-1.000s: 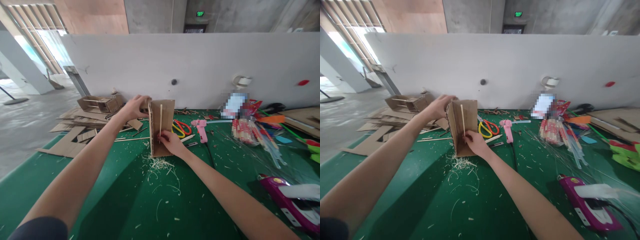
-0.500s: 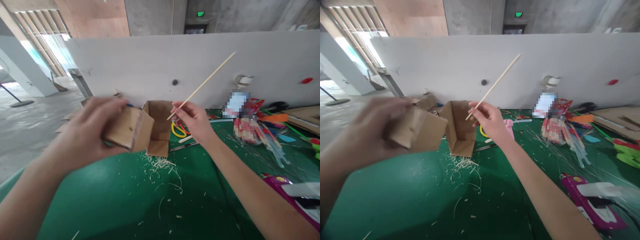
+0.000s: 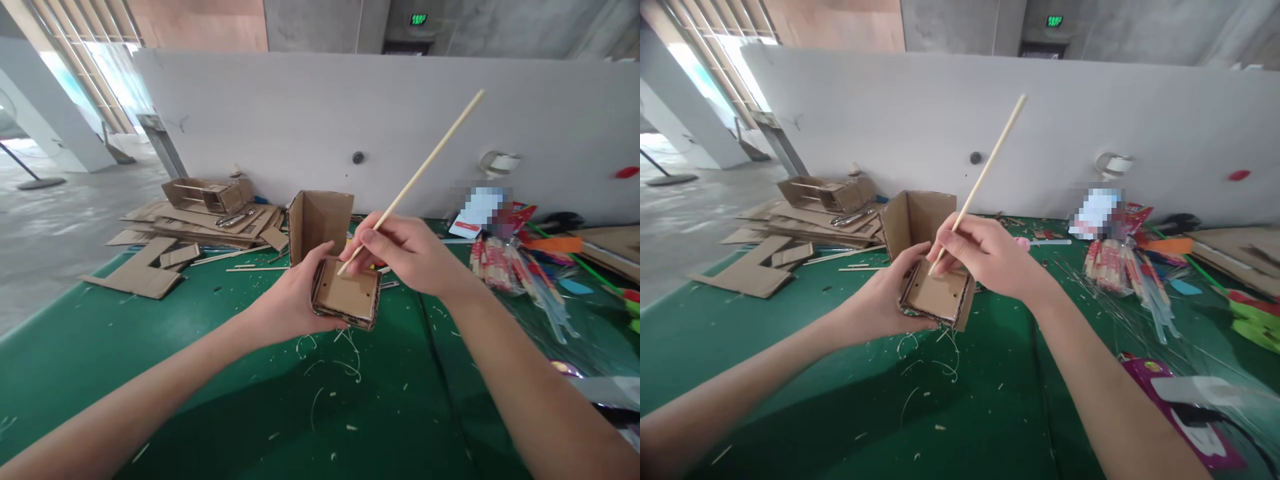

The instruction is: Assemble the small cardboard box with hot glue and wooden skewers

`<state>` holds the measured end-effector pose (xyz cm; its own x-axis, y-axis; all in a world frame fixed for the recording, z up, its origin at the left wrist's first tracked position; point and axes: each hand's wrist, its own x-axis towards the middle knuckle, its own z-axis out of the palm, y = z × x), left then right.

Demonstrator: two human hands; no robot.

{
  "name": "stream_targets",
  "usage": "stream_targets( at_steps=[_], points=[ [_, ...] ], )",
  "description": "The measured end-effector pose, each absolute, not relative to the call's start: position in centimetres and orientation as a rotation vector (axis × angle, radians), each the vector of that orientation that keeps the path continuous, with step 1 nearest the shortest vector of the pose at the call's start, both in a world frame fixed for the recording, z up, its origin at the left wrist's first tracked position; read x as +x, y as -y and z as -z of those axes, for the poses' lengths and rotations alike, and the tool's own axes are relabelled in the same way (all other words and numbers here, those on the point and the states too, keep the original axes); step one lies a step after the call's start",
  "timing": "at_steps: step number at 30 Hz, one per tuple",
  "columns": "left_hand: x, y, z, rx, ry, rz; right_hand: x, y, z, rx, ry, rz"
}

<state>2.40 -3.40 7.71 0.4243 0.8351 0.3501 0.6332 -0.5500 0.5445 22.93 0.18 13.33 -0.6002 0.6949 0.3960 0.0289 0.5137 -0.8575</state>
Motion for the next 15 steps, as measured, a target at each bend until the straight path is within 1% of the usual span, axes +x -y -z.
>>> stream_targets(
  at_steps=[6,15],
  points=[
    [2.1,3.2,-7.8,2.37,-1.225,-1.018,22.0,-0.5,-12.3,-0.519,1.992,-1.153],
    [2.3,3.3,-8.0,2.118,-1.217,-1.103,21.6,-0.5,-11.8,-0.518,2.0,-1.031]
  ],
)
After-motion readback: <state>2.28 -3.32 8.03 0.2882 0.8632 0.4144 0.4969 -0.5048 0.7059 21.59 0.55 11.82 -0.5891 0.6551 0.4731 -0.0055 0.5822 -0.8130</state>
